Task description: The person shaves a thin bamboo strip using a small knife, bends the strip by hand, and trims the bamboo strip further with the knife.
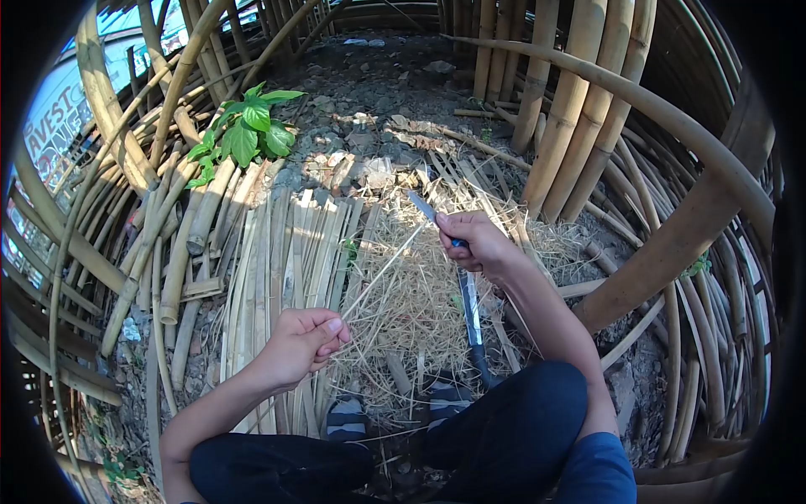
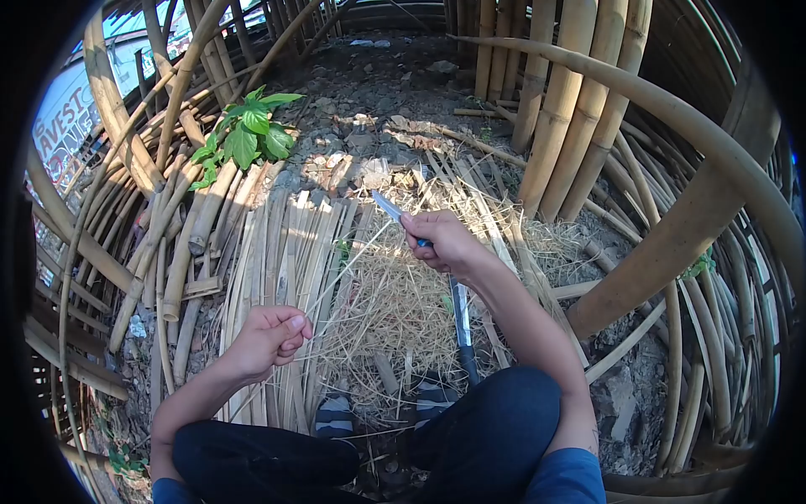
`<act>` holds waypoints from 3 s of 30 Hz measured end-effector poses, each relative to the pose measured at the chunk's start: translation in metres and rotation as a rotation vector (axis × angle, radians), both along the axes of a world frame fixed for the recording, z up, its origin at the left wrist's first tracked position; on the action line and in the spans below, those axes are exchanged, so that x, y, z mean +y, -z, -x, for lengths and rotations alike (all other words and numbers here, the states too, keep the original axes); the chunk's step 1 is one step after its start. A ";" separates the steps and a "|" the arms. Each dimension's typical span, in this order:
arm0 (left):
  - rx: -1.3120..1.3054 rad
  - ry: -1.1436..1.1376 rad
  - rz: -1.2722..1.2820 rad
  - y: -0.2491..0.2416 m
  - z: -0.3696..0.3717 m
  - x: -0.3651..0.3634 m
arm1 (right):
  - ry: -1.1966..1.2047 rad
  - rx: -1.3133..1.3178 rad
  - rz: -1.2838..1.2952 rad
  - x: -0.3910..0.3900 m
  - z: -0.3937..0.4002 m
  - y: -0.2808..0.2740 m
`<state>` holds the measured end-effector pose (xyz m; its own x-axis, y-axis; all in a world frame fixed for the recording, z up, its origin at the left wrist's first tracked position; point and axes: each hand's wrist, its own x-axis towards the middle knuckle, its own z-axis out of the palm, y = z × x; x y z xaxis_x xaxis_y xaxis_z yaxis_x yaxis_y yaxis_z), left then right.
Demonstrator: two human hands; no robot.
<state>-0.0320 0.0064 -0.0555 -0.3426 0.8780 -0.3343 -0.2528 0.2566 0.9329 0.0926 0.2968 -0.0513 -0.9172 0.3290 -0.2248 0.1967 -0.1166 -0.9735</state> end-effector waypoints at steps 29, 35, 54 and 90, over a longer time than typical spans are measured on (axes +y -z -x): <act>0.134 0.138 -0.079 0.011 0.002 0.005 | 0.397 0.606 0.220 -0.029 -0.001 0.001; 0.210 0.131 -0.009 0.015 0.010 -0.010 | 0.597 0.754 0.107 0.045 -0.026 -0.014; 0.442 -0.014 -0.074 0.010 0.003 0.014 | -0.408 0.019 -0.011 -0.089 0.007 0.030; 1.078 -0.132 -0.194 0.005 -0.004 0.006 | -0.181 0.002 0.027 -0.065 0.002 0.017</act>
<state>-0.0282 0.0125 -0.0608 -0.4667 0.8180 0.3364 0.7033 0.1126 0.7020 0.0907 0.2322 -0.0683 -0.9614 0.1522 -0.2294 0.2150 -0.1053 -0.9709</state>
